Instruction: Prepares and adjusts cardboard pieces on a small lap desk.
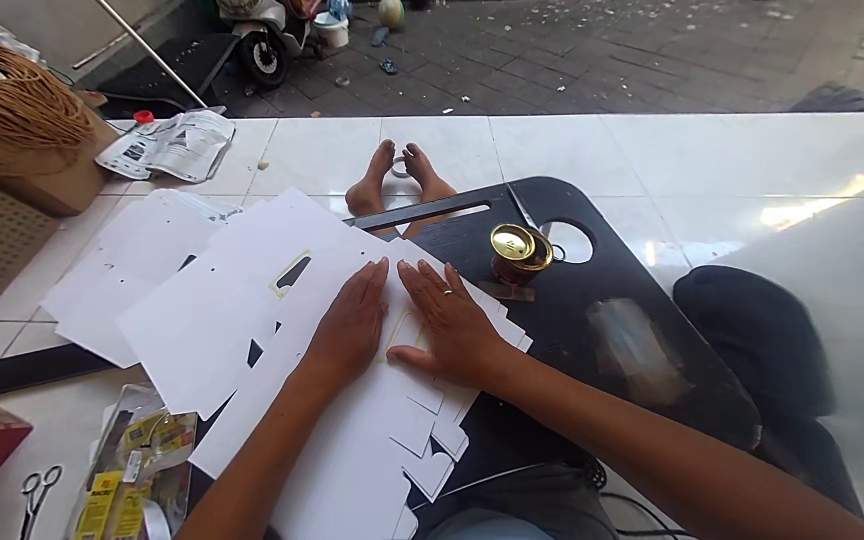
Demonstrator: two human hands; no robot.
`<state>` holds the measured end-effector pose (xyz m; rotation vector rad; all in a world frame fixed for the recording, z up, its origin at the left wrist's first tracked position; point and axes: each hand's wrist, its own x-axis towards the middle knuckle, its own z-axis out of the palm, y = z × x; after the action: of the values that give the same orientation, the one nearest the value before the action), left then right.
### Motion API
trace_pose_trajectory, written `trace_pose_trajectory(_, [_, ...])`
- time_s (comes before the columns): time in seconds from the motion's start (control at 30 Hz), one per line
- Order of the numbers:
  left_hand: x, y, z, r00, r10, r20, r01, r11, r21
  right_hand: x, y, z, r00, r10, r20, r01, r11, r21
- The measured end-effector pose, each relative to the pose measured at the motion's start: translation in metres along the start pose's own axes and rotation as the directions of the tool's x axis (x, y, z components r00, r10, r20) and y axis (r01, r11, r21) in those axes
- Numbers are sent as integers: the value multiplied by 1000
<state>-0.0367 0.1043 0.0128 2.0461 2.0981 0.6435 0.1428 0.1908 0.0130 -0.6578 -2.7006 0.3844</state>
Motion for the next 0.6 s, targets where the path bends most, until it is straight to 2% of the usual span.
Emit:
trace_pose_trajectory(0.13, [0, -1, 1, 1000, -3, -17, 3, 1000, -17, 2, -5, -11, 990, 43, 132, -48, 998, 36])
trace_pose_trajectory(0.23, [-1, -2, 1, 999, -7, -45, 4, 998, -65, 10, -10, -5, 997, 79, 1, -79, 997, -1])
trace_pose_trajectory(0.3, [-2, -2, 0, 998, -23, -62, 16, 994, -112, 13, -12, -1, 995, 88, -35, -89, 995, -36])
trace_pose_trajectory(0.53, [-3, -2, -2, 996, -40, -85, 26, 985, -169, 2, -6, -7, 993, 23, 118, -23, 1000, 2])
trace_pose_trajectory(0.6, [-5, -5, -2, 981, -51, -187, 26, 991, -133, 0, -3, -5, 997, -15, 79, 15, 1000, 4])
